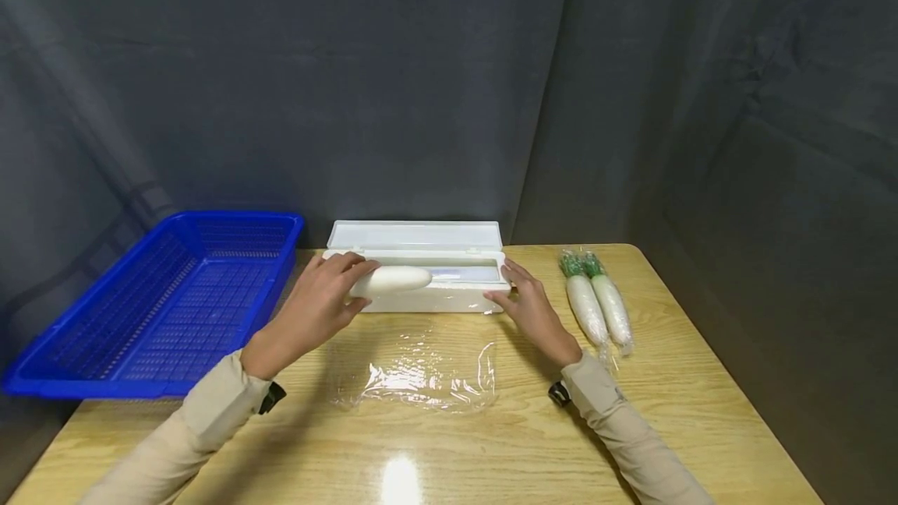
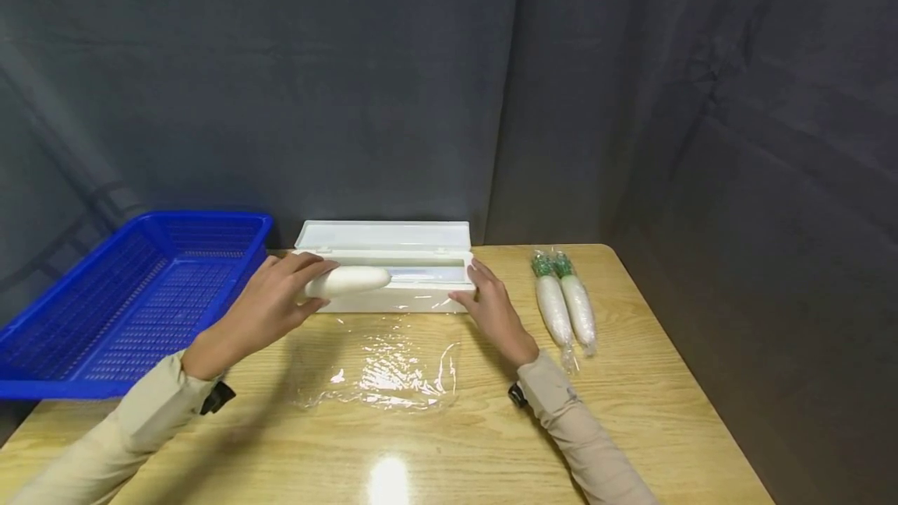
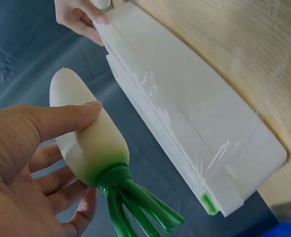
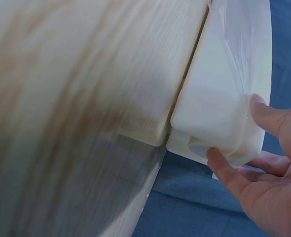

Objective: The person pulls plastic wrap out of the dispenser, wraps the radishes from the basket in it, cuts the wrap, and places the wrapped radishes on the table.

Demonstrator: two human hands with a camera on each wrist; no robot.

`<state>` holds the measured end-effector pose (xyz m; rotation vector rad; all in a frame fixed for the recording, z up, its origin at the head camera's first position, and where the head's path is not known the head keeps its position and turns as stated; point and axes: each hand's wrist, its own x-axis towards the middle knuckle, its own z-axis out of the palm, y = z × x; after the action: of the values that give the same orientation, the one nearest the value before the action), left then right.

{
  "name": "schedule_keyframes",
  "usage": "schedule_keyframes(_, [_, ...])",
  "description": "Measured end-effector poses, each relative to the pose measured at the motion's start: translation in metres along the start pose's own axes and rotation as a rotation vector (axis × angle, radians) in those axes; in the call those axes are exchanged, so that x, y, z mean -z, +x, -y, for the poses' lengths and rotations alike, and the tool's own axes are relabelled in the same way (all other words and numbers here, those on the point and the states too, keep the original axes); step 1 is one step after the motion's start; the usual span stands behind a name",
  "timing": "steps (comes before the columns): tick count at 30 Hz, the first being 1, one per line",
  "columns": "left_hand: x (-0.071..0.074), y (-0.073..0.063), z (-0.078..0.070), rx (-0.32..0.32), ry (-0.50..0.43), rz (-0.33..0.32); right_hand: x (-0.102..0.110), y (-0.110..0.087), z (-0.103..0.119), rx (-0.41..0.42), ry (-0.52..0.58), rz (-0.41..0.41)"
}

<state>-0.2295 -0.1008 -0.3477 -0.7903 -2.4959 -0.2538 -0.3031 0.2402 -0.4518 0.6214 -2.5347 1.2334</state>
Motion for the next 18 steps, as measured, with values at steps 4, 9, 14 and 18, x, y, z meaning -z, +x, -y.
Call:
schedule_keyframes(4, [-0.007,0.000,-0.003,-0.016,-0.002,-0.006,0.001,0.000,0.000,0.004,0.004,0.002])
schedule_keyframes(9, [-0.014,0.000,-0.006,-0.032,-0.012,0.014,0.001,0.000,0.000,-0.001,0.008,0.001])
schedule_keyframes(14, [-0.019,0.000,-0.012,-0.024,-0.034,0.049,0.001,0.000,0.000,-0.005,0.007,-0.004])
schedule_keyframes(18, [-0.025,-0.003,-0.016,-0.023,-0.042,0.058,0.001,-0.001,-0.001,0.001,0.005,-0.005])
